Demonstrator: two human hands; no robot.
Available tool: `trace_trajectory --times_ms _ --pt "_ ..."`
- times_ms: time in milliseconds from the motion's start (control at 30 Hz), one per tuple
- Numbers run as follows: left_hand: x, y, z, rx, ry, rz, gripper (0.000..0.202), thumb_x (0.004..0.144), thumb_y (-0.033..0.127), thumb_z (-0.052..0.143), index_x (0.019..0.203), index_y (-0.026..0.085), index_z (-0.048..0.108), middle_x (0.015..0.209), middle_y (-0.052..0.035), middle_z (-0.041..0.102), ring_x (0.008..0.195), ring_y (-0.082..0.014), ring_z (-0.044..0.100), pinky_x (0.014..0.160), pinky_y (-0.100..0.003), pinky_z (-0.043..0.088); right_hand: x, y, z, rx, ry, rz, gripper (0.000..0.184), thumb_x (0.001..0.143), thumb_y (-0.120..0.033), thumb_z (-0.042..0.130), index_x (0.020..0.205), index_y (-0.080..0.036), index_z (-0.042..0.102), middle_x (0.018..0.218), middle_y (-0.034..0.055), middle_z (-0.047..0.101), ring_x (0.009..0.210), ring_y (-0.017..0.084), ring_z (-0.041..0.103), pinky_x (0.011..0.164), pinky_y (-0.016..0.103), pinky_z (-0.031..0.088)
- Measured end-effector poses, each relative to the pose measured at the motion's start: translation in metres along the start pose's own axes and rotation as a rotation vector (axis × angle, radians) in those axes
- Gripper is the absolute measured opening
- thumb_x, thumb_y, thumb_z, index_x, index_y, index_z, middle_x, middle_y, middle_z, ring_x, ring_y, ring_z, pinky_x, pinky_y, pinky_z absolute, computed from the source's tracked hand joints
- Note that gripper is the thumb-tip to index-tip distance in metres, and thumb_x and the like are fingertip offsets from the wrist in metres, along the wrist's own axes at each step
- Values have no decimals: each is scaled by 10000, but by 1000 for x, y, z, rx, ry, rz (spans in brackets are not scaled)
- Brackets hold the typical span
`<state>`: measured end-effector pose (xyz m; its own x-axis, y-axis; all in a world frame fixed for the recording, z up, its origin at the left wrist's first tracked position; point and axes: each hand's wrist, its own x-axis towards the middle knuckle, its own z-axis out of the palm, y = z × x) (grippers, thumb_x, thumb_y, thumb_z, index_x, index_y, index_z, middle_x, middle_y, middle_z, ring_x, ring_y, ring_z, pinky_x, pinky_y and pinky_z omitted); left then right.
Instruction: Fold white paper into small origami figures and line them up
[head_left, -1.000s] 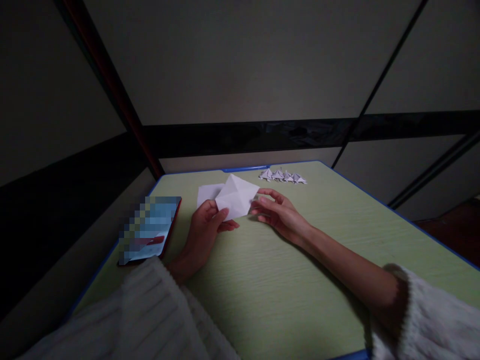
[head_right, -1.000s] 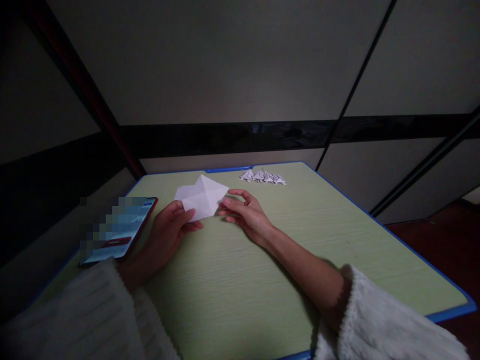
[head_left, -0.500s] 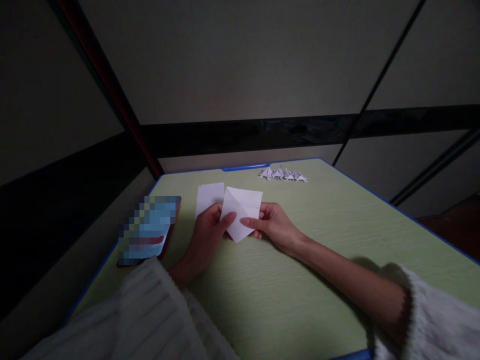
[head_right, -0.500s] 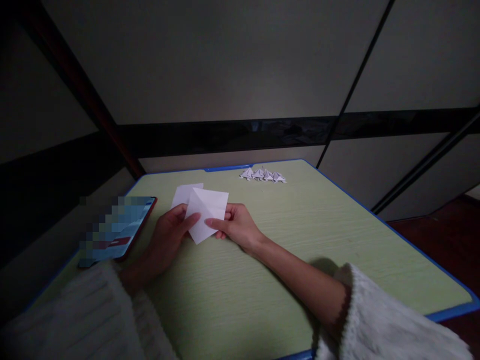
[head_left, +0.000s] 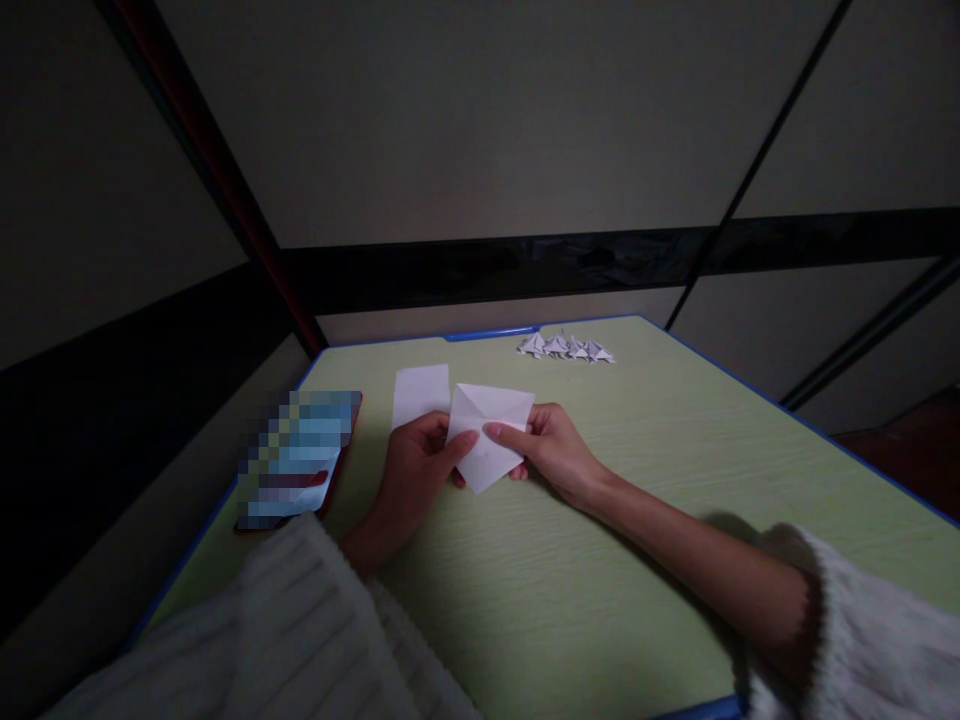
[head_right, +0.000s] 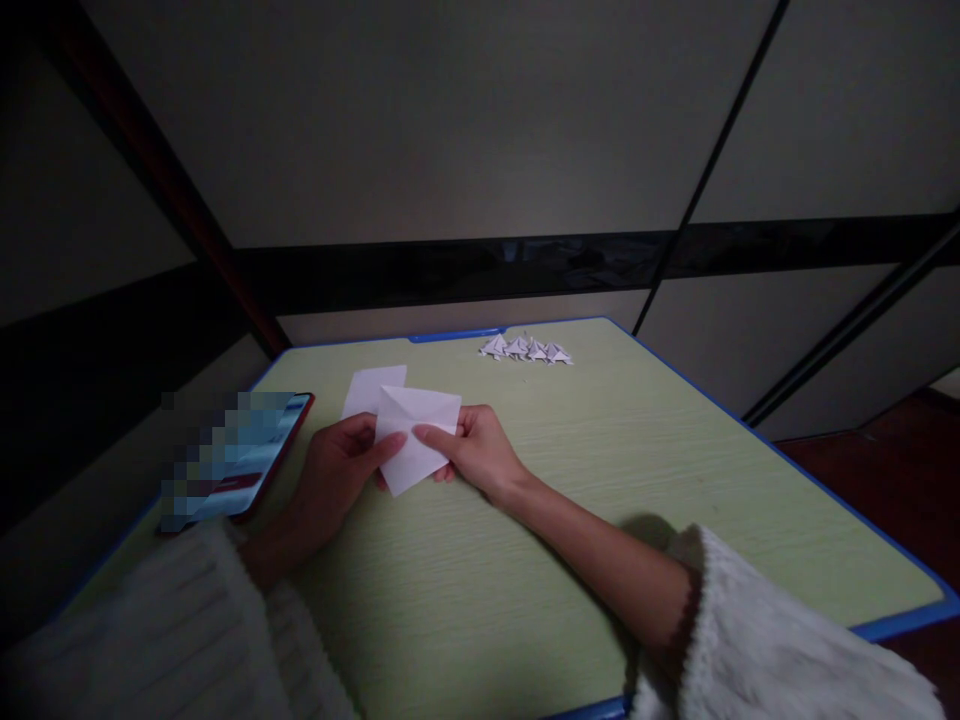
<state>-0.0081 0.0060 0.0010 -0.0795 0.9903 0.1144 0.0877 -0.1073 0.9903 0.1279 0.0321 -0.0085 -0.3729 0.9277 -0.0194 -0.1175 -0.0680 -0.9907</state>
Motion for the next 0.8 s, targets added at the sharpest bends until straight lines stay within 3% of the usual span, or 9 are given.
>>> trace_trajectory --times_ms 333,433,567,700,800 --pt "0 0 -1 51 48 -1 132 589 200 592 489 133 537 420 56 513 350 -62 442 318 -160 334 2 0 0 103 -50 38 255 561 -317 638 537 -78 553 383 -10 522 301 50 449 312 150 357" --pt "1 0 -1 38 90 33 49 582 184 601 580 135 599 505 32 590 448 -86 510 404 -172 389 2 0 0 134 -39 62 246 563 -300 635 513 -74 551 377 -1 525 291 55 453 307 151 357" --pt "2 0 -2 13 142 38 180 560 165 625 738 139 634 615 10 639 546 -117 558 468 -190 424 2 1 1 176 -24 79 238 578 -284 623 502 -71 549 375 9 532 281 61 460 301 153 355" --pt "0 2 -2 20 161 74 130 568 177 622 689 134 643 696 -2 633 581 -114 555 473 -186 431 2 1 1 220 -55 101 221 631 -263 579 541 -62 564 395 28 550 306 72 485 321 158 371" --pt "0 2 -1 -11 106 120 73 574 173 615 632 136 640 718 1 605 578 -101 541 436 -170 421 2 1 1 256 -59 90 203 645 -250 571 565 -64 566 417 27 559 321 67 486 322 153 364"
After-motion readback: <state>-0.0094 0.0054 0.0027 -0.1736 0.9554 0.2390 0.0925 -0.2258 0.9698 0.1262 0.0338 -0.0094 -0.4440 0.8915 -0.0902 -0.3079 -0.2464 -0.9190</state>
